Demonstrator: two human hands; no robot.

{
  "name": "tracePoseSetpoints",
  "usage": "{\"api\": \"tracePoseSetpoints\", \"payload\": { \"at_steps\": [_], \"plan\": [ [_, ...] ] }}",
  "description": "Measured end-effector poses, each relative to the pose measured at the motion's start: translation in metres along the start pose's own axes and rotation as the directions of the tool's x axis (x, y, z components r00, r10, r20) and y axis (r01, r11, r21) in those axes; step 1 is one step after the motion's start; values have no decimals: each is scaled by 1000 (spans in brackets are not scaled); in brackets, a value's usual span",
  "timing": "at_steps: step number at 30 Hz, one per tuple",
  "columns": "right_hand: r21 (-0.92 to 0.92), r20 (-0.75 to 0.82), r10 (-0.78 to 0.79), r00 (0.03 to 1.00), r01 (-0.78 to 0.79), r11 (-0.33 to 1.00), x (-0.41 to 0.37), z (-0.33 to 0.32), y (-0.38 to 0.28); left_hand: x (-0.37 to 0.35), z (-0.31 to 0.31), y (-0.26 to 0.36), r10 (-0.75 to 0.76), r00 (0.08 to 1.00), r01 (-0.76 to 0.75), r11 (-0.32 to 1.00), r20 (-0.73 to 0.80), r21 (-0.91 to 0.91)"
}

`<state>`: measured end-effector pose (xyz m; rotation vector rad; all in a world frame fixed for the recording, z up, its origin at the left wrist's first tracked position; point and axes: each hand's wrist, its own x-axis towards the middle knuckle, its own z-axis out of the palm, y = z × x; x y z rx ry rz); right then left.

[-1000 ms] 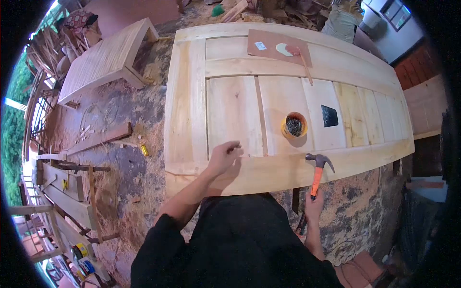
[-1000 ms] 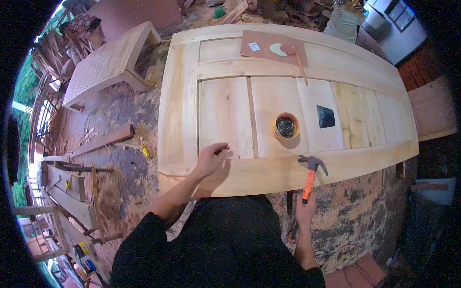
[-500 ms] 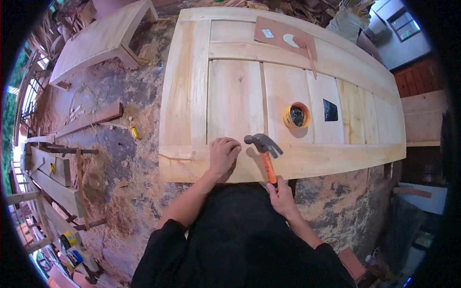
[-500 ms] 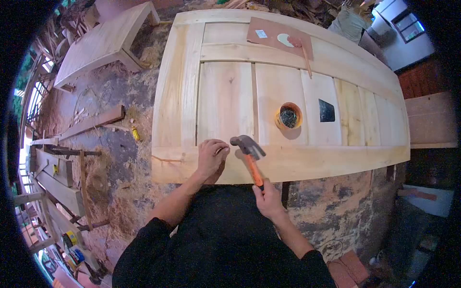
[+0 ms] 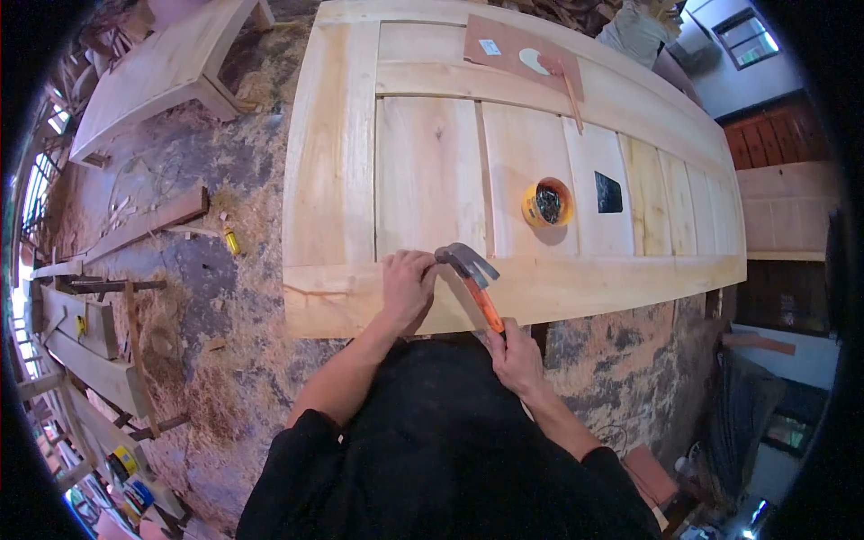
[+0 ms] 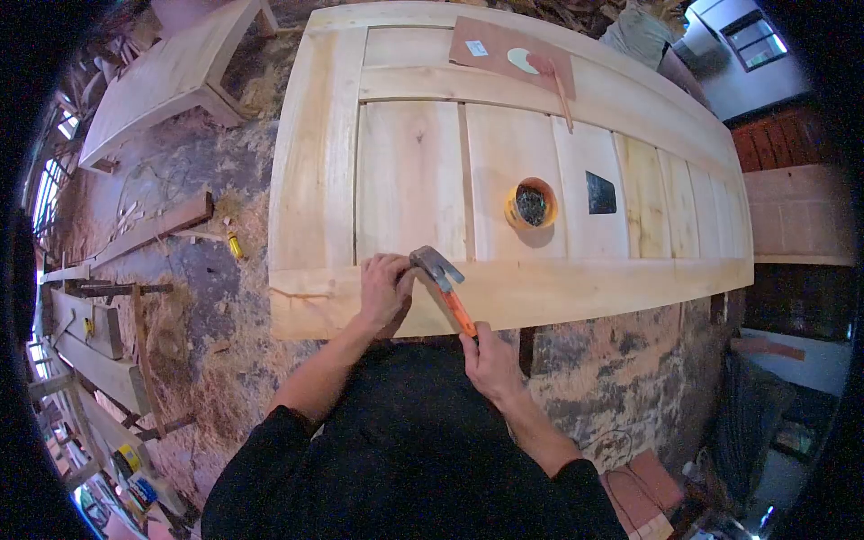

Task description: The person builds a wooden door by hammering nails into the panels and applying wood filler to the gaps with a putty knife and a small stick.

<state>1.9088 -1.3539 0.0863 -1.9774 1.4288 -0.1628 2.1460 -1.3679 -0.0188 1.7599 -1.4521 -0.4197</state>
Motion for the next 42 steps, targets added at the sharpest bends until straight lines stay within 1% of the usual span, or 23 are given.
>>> {"api": "tracePoseSetpoints", "payload": {
  "at_steps": [2, 3, 5, 8, 11, 13, 16, 17, 19, 20, 23, 26, 29, 31, 32, 33, 34, 36, 37, 38, 40, 41, 42],
  "plan": [
    [-77, 35, 6, 999, -3, 997, 4, -7, -6, 0, 0, 0, -6, 1000, 6, 1000, 9, 2],
    [-76, 33, 16, 999, -14, 997, 3, -9, -8, 0, 0, -1, -8, 1000, 8, 1000, 16, 1],
    [-73, 26, 33, 999, -31, 997, 3, -12, -13, 1, -1, -1, -12, 1000, 12, 1000, 17, -6],
    [-124, -24, 4, 1000, -7, 992, -2, -10, -14, 0, 0, 0, -22, 1000, 22, 1000, 9, -16],
    [-185, 91, 80, 993, -62, 981, 5, -8, -3, 0, 0, 0, -28, 999, 28, 1000, 30, -1],
    [-128, 39, 39, 999, -33, 991, 6, -17, -12, 2, -3, 1, -43, 997, 42, 999, 65, 10],
    [-6, -56, -23, 998, 22, 1000, -4, -30, -29, 3, -6, -5, -27, 996, 32, 997, 88, -63],
    [39, -92, -39, 995, 43, 998, -9, -31, -31, 0, -10, -8, -40, 993, 38, 999, 110, 17],
    [-39, -75, -43, 996, 40, 998, -9, -18, -15, 0, -37, 3, -69, 986, 43, 984, 150, 172],
    [-79, -67, -41, 997, 36, 996, -9, -11, -6, 0, -43, 5, -62, 982, 29, 983, 180, 182],
    [-170, 128, 32, 991, -10, 985, 20, -8, 1, -1, -52, 11, -52, 965, 0, 980, 257, 197],
    [-28, -18, -24, 1000, 23, 999, 6, -16, -20, 0, -54, 11, -55, 963, -1, 978, 265, 206],
    [57, -191, -264, 946, 279, 959, -7, -22, -21, 0, -49, 4, -16, 968, -37, 977, 249, 209],
    [-74, 3, -119, 993, 119, 990, 2, -5, 2, -1, -49, 2, 18, 970, -65, 980, 241, 189],
    [-152, 87, -37, 995, 50, 987, 11, 8, 17, 1, -51, 4, -8, 962, -49, 978, 272, 201],
    [-208, 70, -55, 996, 68, 976, 24, 15, 17, 3, -54, 7, -35, 953, -31, 977, 300, 213],
    [-174, 34, -59, 998, 65, 983, 25, 16, 18, 4, -55, 9, -65, 942, -12, 974, 328, 226],
    [-100, -22, -66, 998, 63, 993, 23, 17, 11, -1, -48, 1, 14, 972, -67, 974, 235, 218],
    [-61, -110, -200, 974, 195, 979, 18, 12, 4, -3, -46, -1, 56, 980, -98, 972, 193, 215],
    [-37, -204, -330, 922, 330, 943, 14, 4, -4, -1, -46, -3, 42, 976, -90, 971, 211, 222],
    [-60, -182, -321, 930, 315, 947, 8, 7, 1, -2, -46, -3, 14, 968, -74, 970, 252, 230],
    [-111, -73, -171, 983, 163, 980, 8, 20, 17, -3, -47, -2, 2, 965, -65, 970, 262, 233],
    [-178, 24, -10, 1000, 14, 984, 9, 24, 20, -2, -48, 0, -6, 963, -60, 970, 270, 236]
  ]
}}
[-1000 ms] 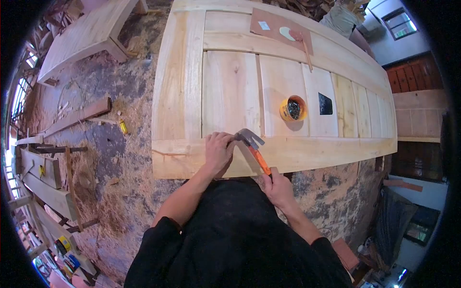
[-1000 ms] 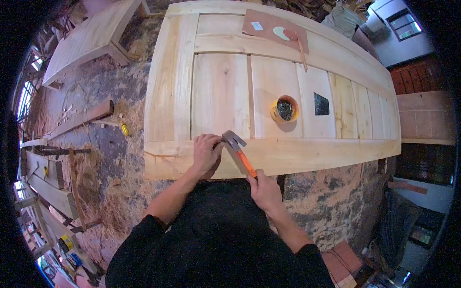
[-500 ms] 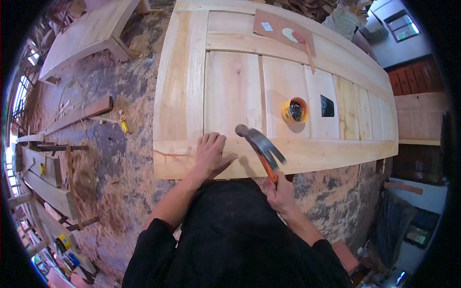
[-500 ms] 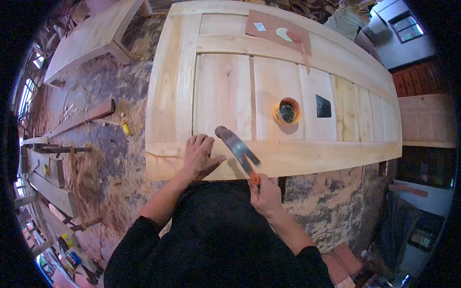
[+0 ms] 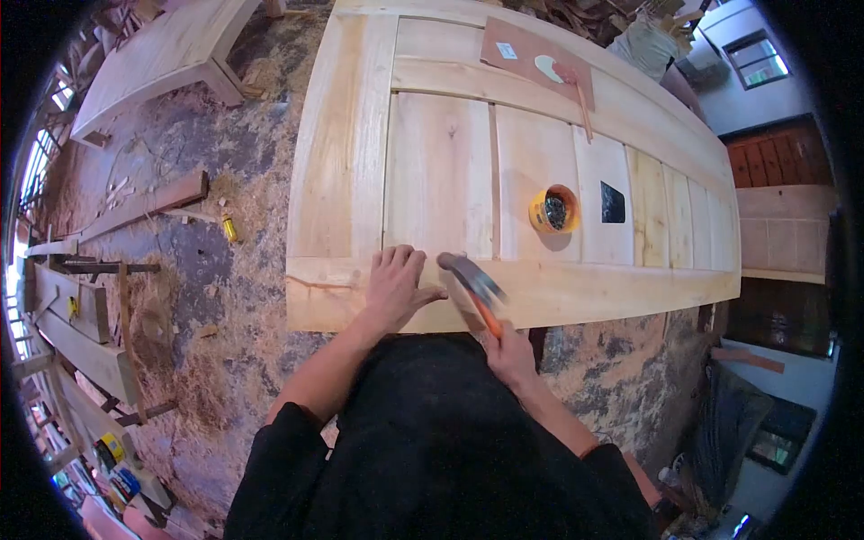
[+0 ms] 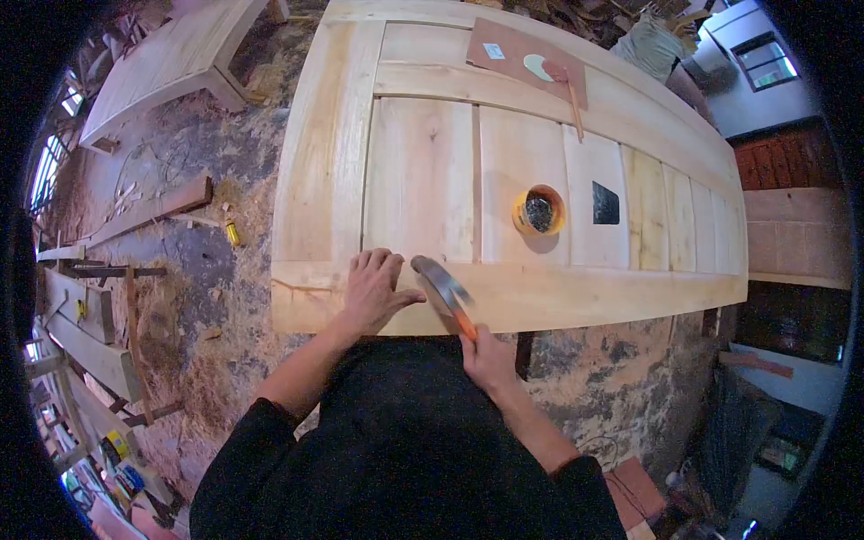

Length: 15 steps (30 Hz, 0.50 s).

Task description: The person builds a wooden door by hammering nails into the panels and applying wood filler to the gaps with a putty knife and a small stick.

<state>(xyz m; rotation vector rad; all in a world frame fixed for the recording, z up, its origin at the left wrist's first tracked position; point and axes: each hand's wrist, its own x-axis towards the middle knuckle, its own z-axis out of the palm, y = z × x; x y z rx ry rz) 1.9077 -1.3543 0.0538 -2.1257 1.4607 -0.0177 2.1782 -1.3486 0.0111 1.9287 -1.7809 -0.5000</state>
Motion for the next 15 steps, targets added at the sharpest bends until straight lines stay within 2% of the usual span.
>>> {"api": "tracePoseSetpoints", "payload": {
  "at_steps": [1, 4, 5, 7, 8, 9, 10, 11, 12, 14, 15],
  "plan": [
    [-60, 74, 16, 997, -11, 998, 10, 1, 4, 1, -2, 2, -7, 1000, 7, 1000, 7, 4],
    [121, -154, -54, 987, 73, 990, 7, -5, -4, 1, 1, -1, 17, 998, -16, 1000, -62, 19],
    [70, -296, -213, 931, 243, 967, 8, -10, -8, -1, 1, -2, 21, 998, -20, 1000, -61, 10],
    [-94, -527, -491, 694, 526, 845, 11, -32, -30, 0, -3, 0, 33, 998, -33, 999, -55, -12],
    [-19, -344, -326, 881, 340, 940, 7, -20, -20, -3, -4, 1, 10, 1000, -10, 1000, -4, -11],
    [10, -136, -126, 983, 128, 992, 8, 0, -2, -2, -7, 4, -11, 999, 11, 1000, 44, -9],
    [-7, 70, 81, 994, -81, 997, 14, 4, 0, 3, -10, 4, -29, 997, 29, 1000, 78, 0],
    [51, 44, 60, 997, -63, 997, 15, 4, 2, 4, -8, 3, -12, 999, 12, 1000, 42, -3],
    [53, -89, -65, 994, 70, 996, 12, 3, 0, 3, -6, 2, 2, 1000, -2, 1000, 9, -5],
    [2, -343, -301, 890, 322, 947, 3, 2, -2, 2, -3, -2, 18, 999, -18, 1000, -28, 3],
    [-29, -253, -236, 938, 236, 971, 7, 4, -1, 3, -4, -2, 21, 999, -21, 1000, -31, 11]
  ]
}}
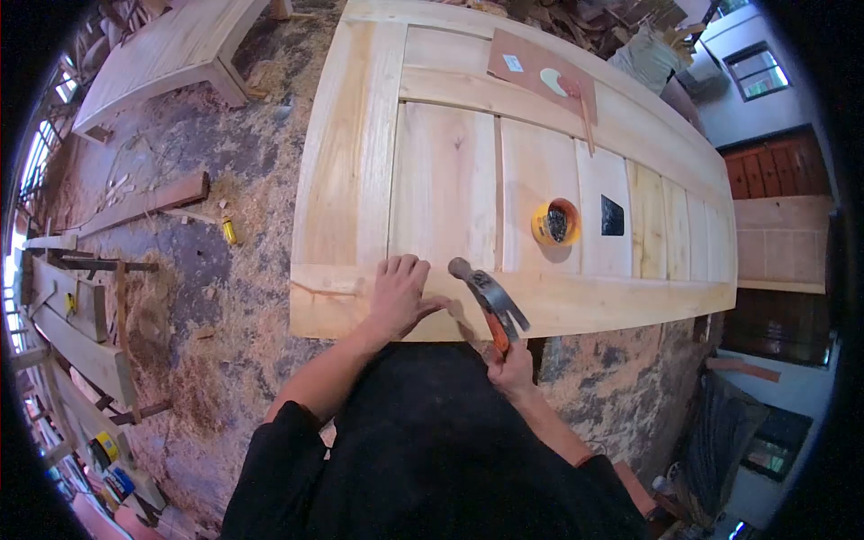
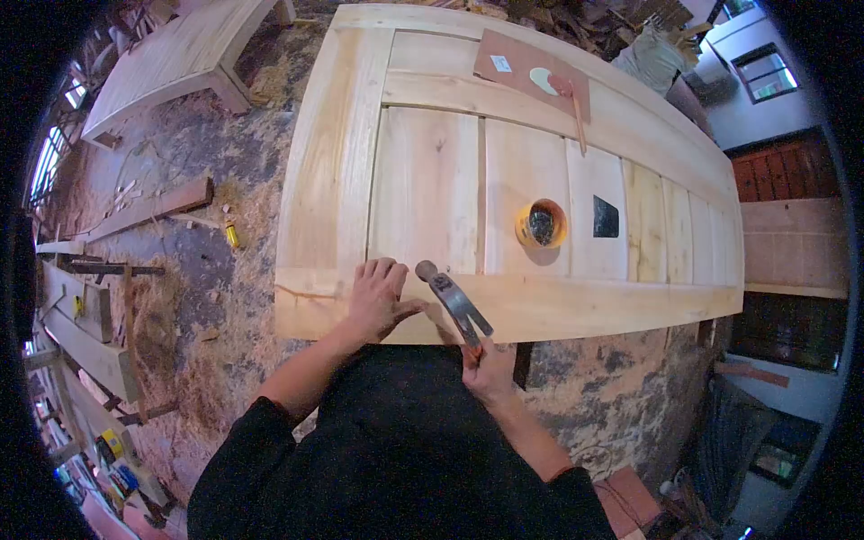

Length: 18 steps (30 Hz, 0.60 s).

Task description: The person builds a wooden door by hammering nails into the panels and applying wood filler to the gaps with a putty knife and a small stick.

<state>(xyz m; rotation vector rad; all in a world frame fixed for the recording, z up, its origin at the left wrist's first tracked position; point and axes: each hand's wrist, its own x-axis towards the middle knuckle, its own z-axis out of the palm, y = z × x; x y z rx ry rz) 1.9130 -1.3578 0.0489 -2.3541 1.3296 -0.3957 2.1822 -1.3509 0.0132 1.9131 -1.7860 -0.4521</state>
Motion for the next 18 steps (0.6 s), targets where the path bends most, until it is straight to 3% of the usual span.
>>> {"api": "tracePoseSetpoints", "payload": {
  "at_steps": [2, 5, 8, 10, 12, 14, 16, 18],
  "plan": [
    [-131, 175, 184, 967, -163, 978, -3, 9, 3, -3, 2, 2, -11, 999, 12, 1000, 45, -6],
    [25, 182, 341, 922, -351, 936, -4, 3, 9, 0, -6, 7, -62, 991, 65, 998, 116, -24],
    [159, -47, 316, 948, -305, 939, -34, 4, 24, 3, -10, 11, -86, 990, 92, 995, 111, -45],
    [214, -77, 377, 923, -354, 910, -40, -3, 33, 17, 0, 14, -83, 993, 89, 993, 84, -75],
    [248, -138, 411, 901, -370, 895, -47, -14, 48, 51, 31, 22, 33, 999, -29, 969, 14, -245],
    [286, -84, 521, 850, -480, 829, -53, -20, 73, 94, 45, 45, 151, 987, -159, 933, -50, -322],
    [291, -72, 563, 823, -523, 801, -64, -21, 96, 149, 52, 91, 280, 955, -297, 904, -98, -307],
    [257, -116, 525, 843, -485, 836, -65, -27, 126, 198, 73, 130, 441, 873, -461, 886, -210, -53]
  ]
}}
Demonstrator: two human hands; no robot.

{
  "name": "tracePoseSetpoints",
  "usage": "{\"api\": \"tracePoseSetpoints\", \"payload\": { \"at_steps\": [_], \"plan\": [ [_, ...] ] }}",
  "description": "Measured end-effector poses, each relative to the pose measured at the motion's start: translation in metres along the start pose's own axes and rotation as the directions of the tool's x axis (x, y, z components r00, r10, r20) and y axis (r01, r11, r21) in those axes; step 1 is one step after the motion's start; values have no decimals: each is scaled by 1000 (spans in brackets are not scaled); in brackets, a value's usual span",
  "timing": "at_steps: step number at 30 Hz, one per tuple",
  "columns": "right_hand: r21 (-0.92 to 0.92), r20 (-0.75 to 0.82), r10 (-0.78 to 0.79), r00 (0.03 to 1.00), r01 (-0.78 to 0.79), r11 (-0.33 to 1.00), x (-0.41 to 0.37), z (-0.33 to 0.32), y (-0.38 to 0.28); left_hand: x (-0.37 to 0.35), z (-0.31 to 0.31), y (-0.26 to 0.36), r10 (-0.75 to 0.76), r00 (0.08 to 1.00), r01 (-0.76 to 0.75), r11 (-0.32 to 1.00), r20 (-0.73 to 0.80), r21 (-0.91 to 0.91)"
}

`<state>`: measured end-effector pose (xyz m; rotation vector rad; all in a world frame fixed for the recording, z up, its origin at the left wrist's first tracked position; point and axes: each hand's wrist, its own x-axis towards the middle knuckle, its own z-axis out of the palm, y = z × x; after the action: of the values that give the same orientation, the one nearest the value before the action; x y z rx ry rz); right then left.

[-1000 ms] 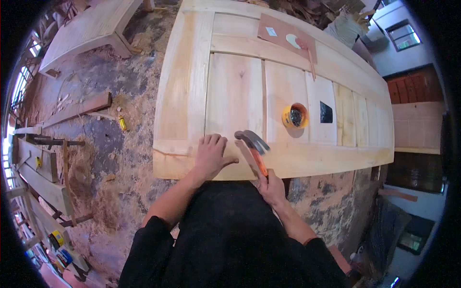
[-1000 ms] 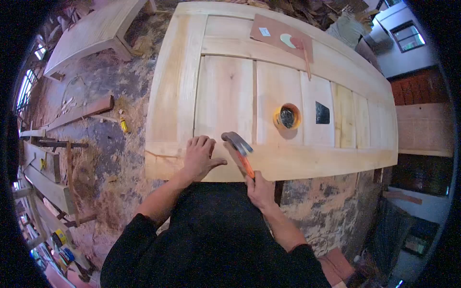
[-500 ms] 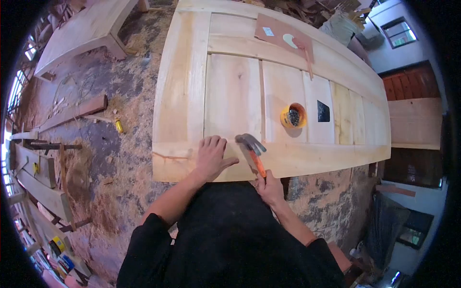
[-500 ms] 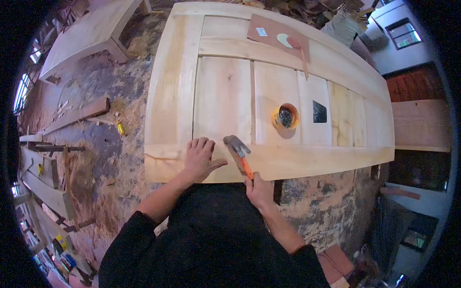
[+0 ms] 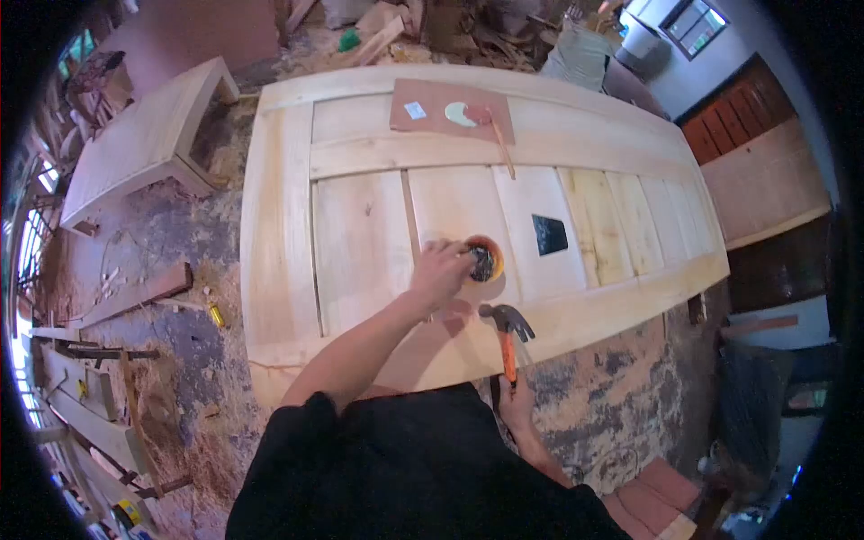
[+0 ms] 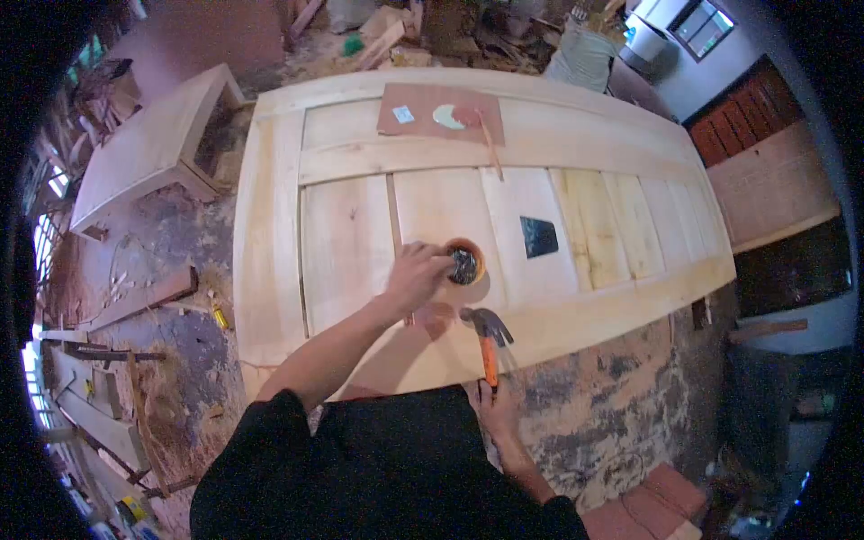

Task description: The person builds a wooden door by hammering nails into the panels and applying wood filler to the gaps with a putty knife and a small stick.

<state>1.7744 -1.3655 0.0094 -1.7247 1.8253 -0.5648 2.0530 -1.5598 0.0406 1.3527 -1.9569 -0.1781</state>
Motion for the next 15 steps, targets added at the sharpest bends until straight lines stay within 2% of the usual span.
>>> {"api": "tracePoseSetpoints", "payload": {
  "at_steps": [1, 2, 3, 4, 6, 7, 9, 12, 15],
  "plan": [
    [10, 35, 3, 999, -3, 1000, 10, -6, 5, 22, 8, 3, -15, 981, -7, 994, 194, 111],
    [17, 71, 10, 997, -11, 1000, 17, -18, 2, 41, 15, 5, -57, 923, -28, 976, 382, 214],
    [20, 105, 21, 994, -23, 1000, 22, -27, 5, 55, 21, 8, -117, 827, -67, 951, 550, 303],
    [-7, 33, -141, 990, 141, 990, 27, -23, 22, 64, 27, 12, -108, 815, -104, 940, 570, 325],
    [-22, 33, -175, 984, 176, 984, 37, -25, 33, 76, 36, 16, -84, 781, -188, 913, 619, 361],
    [-30, 37, -182, 983, 183, 983, 35, -31, 25, 80, 38, 16, -116, 753, -155, 926, 648, 345],
    [-12, 136, -124, 983, 126, 992, 41, -40, 4, 84, 42, 13, -169, 693, -86, 946, 701, 313],
    [-73, 230, -84, 970, 104, 992, 54, -30, -8, 82, 39, 8, -85, 735, -114, 963, 672, 246],
    [-112, 238, -55, 970, 84, 990, 62, -24, -21, 87, 34, 13, -161, 707, 26, 979, 689, 202]
  ]
}}
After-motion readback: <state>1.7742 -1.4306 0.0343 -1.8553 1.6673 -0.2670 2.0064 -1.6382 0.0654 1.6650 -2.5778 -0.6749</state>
